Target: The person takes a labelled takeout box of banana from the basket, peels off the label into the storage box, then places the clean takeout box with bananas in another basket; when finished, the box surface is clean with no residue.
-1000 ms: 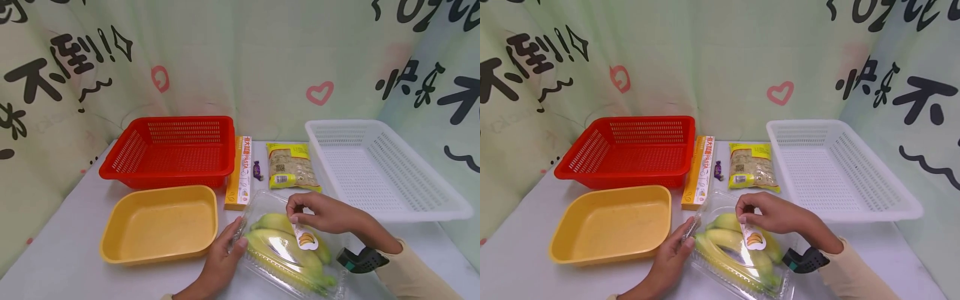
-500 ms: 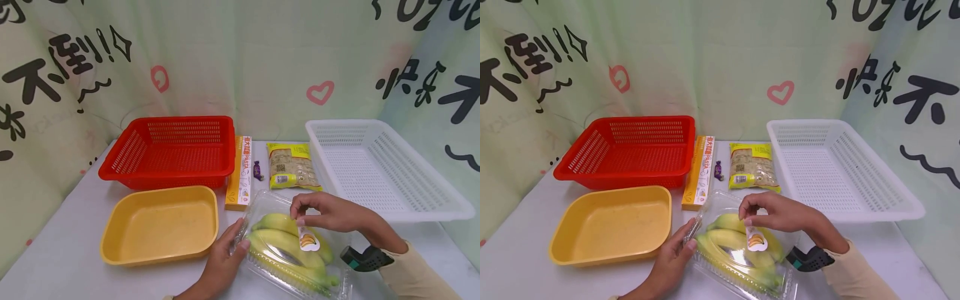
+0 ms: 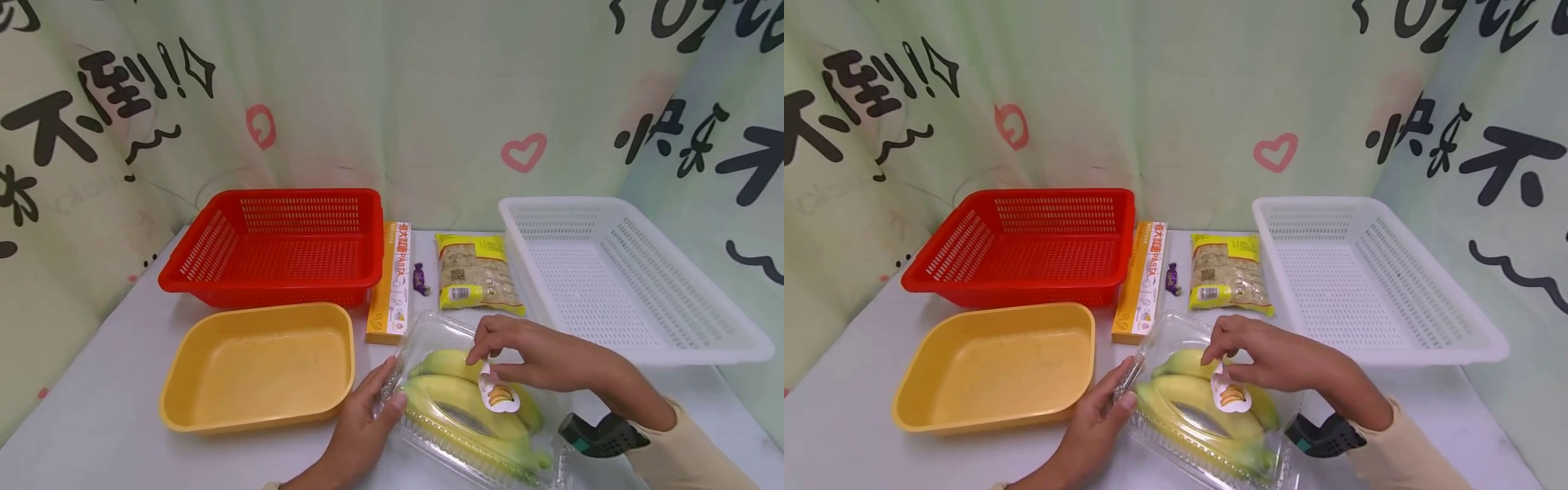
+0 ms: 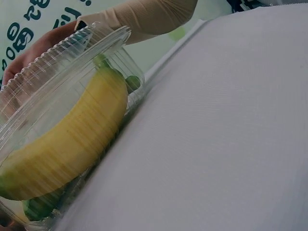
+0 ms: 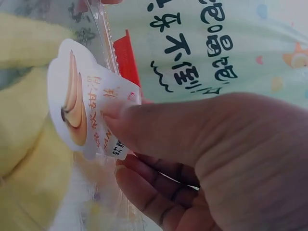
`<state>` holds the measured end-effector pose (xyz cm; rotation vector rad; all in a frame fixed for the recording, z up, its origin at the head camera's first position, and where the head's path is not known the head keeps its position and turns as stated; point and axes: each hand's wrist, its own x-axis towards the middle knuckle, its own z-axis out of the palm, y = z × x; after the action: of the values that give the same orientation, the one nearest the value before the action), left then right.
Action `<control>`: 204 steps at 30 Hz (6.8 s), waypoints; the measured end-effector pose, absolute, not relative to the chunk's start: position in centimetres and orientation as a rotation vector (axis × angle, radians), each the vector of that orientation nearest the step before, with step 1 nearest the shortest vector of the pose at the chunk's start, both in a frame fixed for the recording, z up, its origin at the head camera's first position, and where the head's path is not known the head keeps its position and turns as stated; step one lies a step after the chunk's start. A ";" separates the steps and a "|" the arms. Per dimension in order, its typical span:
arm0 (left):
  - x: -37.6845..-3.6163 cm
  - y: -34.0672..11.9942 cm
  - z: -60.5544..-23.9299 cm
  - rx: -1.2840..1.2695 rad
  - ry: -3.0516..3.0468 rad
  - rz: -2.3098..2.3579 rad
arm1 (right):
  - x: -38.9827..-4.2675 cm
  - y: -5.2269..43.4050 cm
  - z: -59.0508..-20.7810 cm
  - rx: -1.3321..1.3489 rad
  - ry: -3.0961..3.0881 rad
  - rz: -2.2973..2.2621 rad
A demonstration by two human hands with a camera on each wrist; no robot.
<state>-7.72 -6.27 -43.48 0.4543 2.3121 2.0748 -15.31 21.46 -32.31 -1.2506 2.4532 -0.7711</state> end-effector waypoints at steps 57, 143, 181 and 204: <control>-6.5 -5.8 -40.9 0.400 2.357 1.906 | -16.6 23.7 -31.4 -0.992 2.454 -1.532; -8.0 -29.1 -38.8 -0.222 2.991 1.026 | -19.7 2.4 -32.2 -1.069 2.196 -1.060; -7.6 -28.7 -39.8 -0.075 2.922 0.824 | -19.8 2.7 -32.9 -1.077 2.193 -0.982; -8.3 -23.1 -36.3 0.366 2.973 1.008 | -18.5 10.4 -29.9 -1.149 2.302 -1.107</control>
<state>-8.28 -23.08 -36.31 0.3661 2.9728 1.0079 -18.48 10.39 -29.93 -1.1489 2.3023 -1.1067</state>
